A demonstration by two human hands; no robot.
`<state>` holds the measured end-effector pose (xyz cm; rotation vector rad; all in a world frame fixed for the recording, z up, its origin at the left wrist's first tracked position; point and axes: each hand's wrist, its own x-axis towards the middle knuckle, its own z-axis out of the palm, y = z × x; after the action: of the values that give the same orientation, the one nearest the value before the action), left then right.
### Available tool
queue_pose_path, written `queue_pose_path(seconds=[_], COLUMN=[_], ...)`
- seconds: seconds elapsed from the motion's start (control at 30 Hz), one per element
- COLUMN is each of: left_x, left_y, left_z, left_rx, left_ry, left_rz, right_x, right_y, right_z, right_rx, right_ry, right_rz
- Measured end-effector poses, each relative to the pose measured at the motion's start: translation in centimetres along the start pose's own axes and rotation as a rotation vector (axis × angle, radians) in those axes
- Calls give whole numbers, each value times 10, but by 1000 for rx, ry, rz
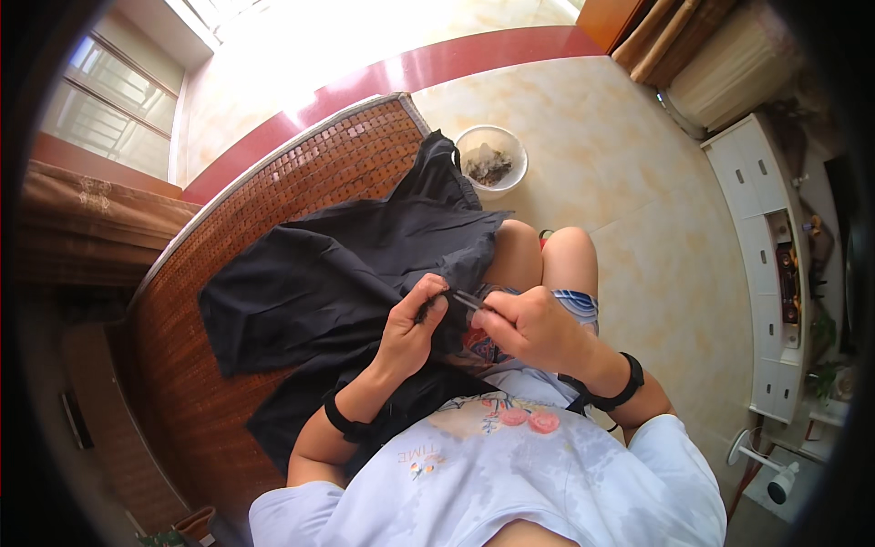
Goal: The person lays out a pair of black pants on a bed and uses a needle and thread to sew the fabric. They cut the thread with a pair of scissors and handle items from a bowl.
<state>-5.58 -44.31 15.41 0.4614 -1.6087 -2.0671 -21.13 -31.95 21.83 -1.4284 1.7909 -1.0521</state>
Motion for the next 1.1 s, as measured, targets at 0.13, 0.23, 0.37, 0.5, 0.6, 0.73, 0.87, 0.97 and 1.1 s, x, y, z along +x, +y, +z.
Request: queue_pose_path(seconds=[0.13, 0.23, 0.37, 0.5, 0.6, 0.73, 0.87, 0.97, 1.1], left_x=[1, 1, 1, 2, 2, 2, 1, 1, 6], left_y=[0, 2, 5, 2, 2, 6, 3, 6, 10], left_z=[3, 3, 6, 4, 3, 2, 0, 2, -6], left_rx=[-15, -19, 26, 30, -26, -31, 32, -14, 32], left_ry=[23, 24, -46, -70, -7, -13, -132, -76, -176], left_rz=[0, 22, 8, 1, -13, -19, -27, -90, -55], right_x=[0, 2, 3, 4, 1, 3, 5, 11, 35], right_y=[5, 3, 4, 4, 3, 1, 4, 6, 25], right_z=[2, 1, 4, 4, 2, 1, 3, 3, -1], right_rx=[-103, -102, -85, -120, -134, -166, -148, -99, 274], right_ry=[2, -1, 31, 42, 22, 15, 14, 55, 197], right_rz=[-53, -64, -56, -85, -82, -117, -63, -29, -19])
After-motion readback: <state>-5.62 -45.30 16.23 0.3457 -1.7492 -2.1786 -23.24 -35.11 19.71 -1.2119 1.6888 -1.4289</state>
